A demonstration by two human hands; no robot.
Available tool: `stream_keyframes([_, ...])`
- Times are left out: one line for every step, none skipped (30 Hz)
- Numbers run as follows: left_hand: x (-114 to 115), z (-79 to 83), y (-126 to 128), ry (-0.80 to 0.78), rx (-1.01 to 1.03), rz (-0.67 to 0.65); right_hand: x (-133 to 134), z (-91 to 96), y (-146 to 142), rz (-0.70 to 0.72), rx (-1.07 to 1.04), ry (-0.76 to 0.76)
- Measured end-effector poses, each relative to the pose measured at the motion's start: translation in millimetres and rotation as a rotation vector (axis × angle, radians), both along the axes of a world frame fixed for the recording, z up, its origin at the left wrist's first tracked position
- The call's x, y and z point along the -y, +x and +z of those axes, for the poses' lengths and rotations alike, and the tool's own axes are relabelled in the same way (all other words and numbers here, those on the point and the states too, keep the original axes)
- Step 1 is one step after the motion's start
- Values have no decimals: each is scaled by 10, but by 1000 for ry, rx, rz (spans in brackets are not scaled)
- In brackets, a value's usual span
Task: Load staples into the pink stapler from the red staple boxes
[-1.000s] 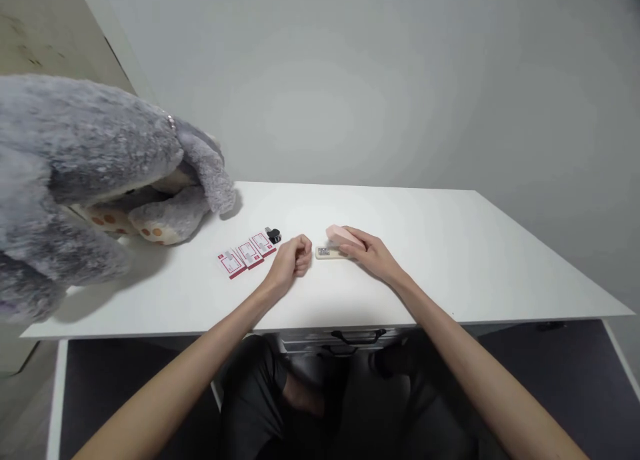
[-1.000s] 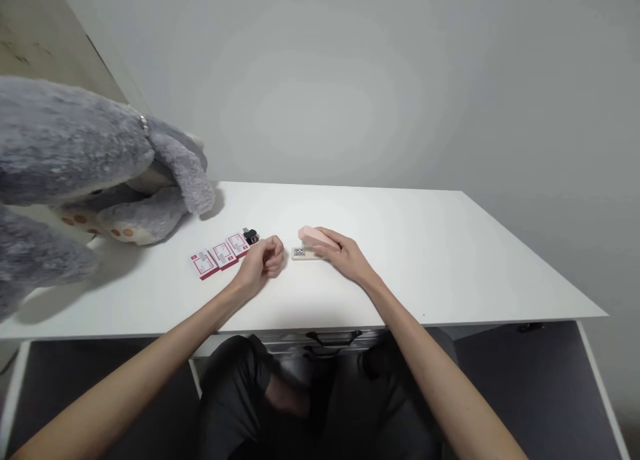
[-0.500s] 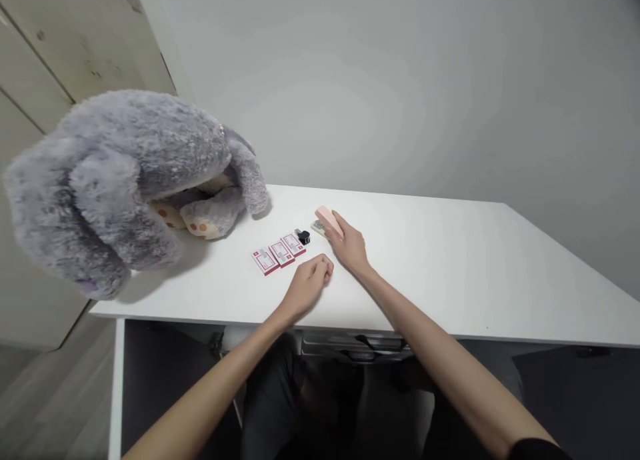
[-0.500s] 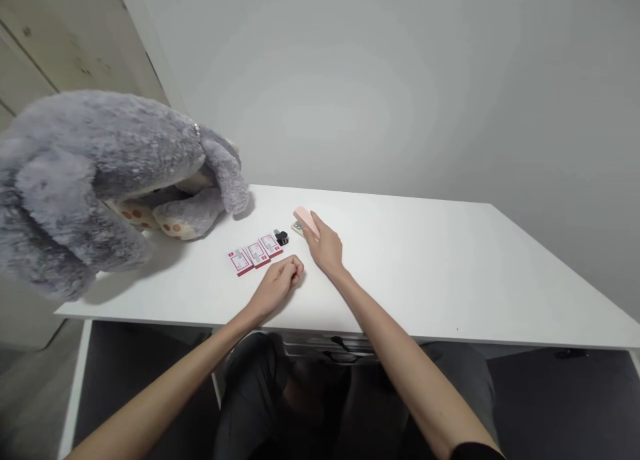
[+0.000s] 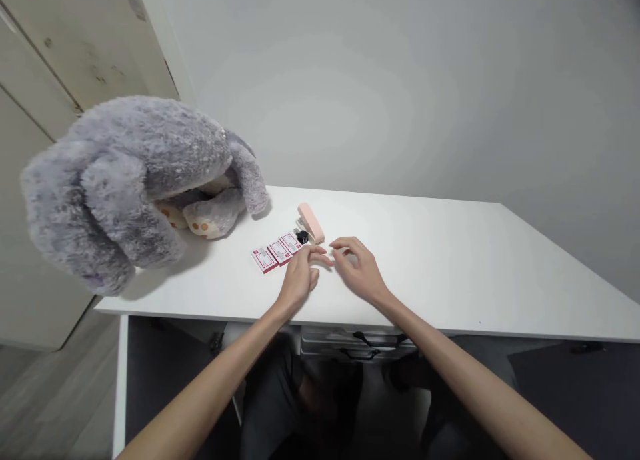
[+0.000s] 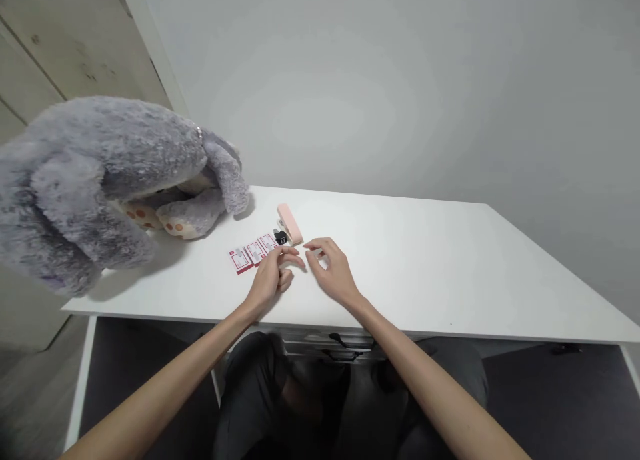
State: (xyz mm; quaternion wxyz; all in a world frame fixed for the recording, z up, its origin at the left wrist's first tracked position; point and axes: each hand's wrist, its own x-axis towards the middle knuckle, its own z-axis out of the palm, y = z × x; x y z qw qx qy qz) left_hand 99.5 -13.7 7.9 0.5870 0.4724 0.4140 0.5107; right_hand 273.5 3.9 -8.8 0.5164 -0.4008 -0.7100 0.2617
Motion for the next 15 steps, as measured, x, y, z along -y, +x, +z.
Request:
stream_keyframes([-3,8,5,-12,24,6,59,23,12,35,-3,3])
stream_keyframes([-6,15,14,-23,50,6,111,44,18,67,-5,0])
stream_keyframes([-9,21,27,-31,76,2,154,61,20,84,-7,-5])
stream_keyframes([-12,26,46,-38,101,-7,189,72,20,87,-7,-7])
stream_keyframes([-14,31,71,-42,116,-14,215,76,18,77,-5,-5])
stream_keyframes([-15,37,102,-45,121,-17,231,74,17,62,0,2])
stream_keyframes([-13,43,141,-50,115,-18,239,64,18,49,5,13])
stream_keyframes([-11,50,185,-54,103,-18,241,50,23,45,11,24])
stream_keyframes([-7,56,234,-54,89,-22,238,33,33,51,16,30])
stream_keyframes([-2,61,286,-47,73,-32,233,15,51,62,18,31])
stream_keyframes([4,63,337,-34,59,-42,229,-2,76,71,16,26])
stream_keyframes([11,63,388,-19,46,-53,227,-16,111,77,10,16])
stream_keyframes([18,62,434,-9,34,-65,229,-26,154,81,4,1])
stream_keyframes([27,61,476,-9,22,-77,235,-32,205,82,-3,-18])
stream_keyframes([37,60,514,-19,10,-90,245,-36,261,80,-13,-40])
